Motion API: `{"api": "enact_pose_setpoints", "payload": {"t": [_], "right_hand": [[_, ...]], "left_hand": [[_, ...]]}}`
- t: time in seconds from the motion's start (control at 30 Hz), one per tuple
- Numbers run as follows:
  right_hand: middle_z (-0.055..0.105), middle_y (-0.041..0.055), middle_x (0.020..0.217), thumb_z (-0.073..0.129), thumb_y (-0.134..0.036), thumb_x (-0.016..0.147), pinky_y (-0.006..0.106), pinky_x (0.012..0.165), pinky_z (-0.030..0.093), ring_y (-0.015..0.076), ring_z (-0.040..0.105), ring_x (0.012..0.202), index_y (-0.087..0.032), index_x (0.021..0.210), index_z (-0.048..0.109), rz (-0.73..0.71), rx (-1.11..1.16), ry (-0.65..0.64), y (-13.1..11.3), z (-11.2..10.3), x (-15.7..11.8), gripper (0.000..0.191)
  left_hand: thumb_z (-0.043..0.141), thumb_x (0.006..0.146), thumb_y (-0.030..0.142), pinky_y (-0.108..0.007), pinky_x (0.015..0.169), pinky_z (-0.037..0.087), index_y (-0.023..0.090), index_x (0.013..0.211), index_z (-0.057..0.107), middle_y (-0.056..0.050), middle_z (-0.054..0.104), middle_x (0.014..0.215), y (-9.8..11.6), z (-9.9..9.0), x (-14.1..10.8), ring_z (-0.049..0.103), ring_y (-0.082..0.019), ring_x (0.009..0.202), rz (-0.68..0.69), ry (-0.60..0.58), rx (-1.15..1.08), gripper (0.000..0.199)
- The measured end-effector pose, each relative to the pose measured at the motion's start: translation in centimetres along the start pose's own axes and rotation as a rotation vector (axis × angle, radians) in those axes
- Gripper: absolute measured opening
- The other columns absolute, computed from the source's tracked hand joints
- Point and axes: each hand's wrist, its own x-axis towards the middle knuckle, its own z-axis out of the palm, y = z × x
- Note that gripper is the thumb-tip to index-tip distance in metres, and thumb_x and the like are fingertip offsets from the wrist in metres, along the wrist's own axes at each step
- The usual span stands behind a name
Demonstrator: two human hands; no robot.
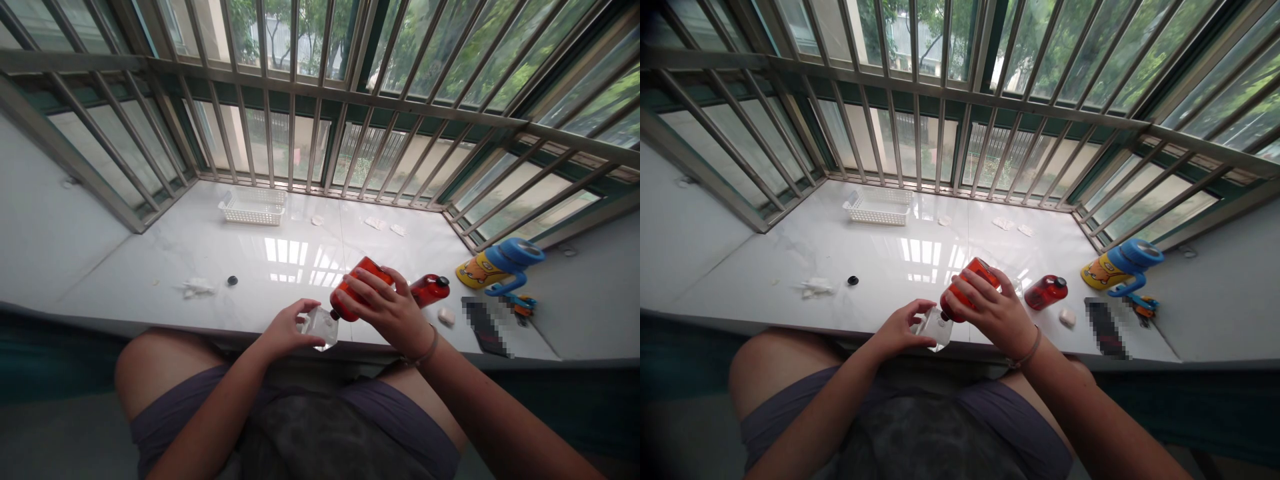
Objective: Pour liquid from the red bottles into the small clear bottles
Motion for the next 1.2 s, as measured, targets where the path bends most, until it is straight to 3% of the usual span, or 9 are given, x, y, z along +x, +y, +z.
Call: {"api": "enact_pose_setpoints", "payload": {"t": [0.2,0.4,0.57,0.77,0.97,1.2], "right_hand": [[0.066,0.0037,0.152,0.062,-0.004,0.102,0.058,0.133,0.023,0.0277,0.056,0.146,-0.030,0.148,0.062,0.077,0.034,-0.043,-0.8,1.1,-0.9,0.053],[0.064,0.0107,0.151,0.058,-0.005,0.100,0.069,0.127,0.033,0.0355,0.052,0.148,-0.026,0.152,0.055,0.282,0.209,-0.067,-2.6,3.8,-2.7,0.056],[0.059,0.0176,0.146,0.070,-0.018,0.097,0.062,0.113,0.055,0.0365,0.058,0.139,-0.024,0.154,0.050,0.574,0.449,0.070,-4.9,6.8,-4.6,0.062],[0.066,0.0157,0.136,0.084,-0.045,0.090,0.061,0.107,0.057,0.0368,0.065,0.127,-0.023,0.147,0.051,0.823,0.618,0.125,-6.1,10.3,-6.2,0.069],[0.072,0.0145,0.129,0.084,-0.057,0.087,0.048,0.094,0.065,0.0324,0.076,0.110,-0.022,0.145,0.051,1.002,0.806,0.135,-6.6,12.7,-5.6,0.075],[0.074,0.0129,0.129,0.083,-0.049,0.088,0.051,0.092,0.067,0.0342,0.078,0.111,-0.026,0.148,0.049,1.004,0.905,0.151,-8.0,14.2,-3.4,0.073]], "left_hand": [[0.103,0.062,0.036,-0.050,0.109,0.055,0.026,0.135,0.067,-0.011,0.070,0.139,-0.1,-0.2,-0.1,0.069,-0.035,0.127,0.020,0.018,-0.023,0.082],[0.103,0.062,0.036,-0.054,0.112,0.054,0.024,0.134,0.066,-0.013,0.069,0.139,-0.4,-0.8,-0.5,0.070,-0.035,0.124,0.017,0.033,-0.096,0.082],[0.101,0.067,0.033,-0.053,0.115,0.053,0.025,0.135,0.063,-0.014,0.066,0.142,-1.0,-2.5,-0.7,0.065,-0.035,0.135,0.021,0.105,-0.077,0.079],[0.099,0.071,0.034,-0.054,0.129,0.039,0.026,0.133,0.059,-0.015,0.064,0.149,-1.8,-5.6,0.1,0.055,-0.034,0.149,0.030,0.194,-0.064,0.074],[0.097,0.074,0.038,-0.052,0.130,0.036,0.025,0.135,0.056,-0.016,0.059,0.156,-2.6,-7.7,1.3,0.049,-0.034,0.155,0.001,0.263,-0.004,0.074],[0.092,0.080,0.039,-0.052,0.132,0.032,0.026,0.144,0.057,-0.016,0.052,0.165,-2.5,-8.9,1.5,0.042,-0.033,0.160,0.008,0.293,0.169,0.074]]}}
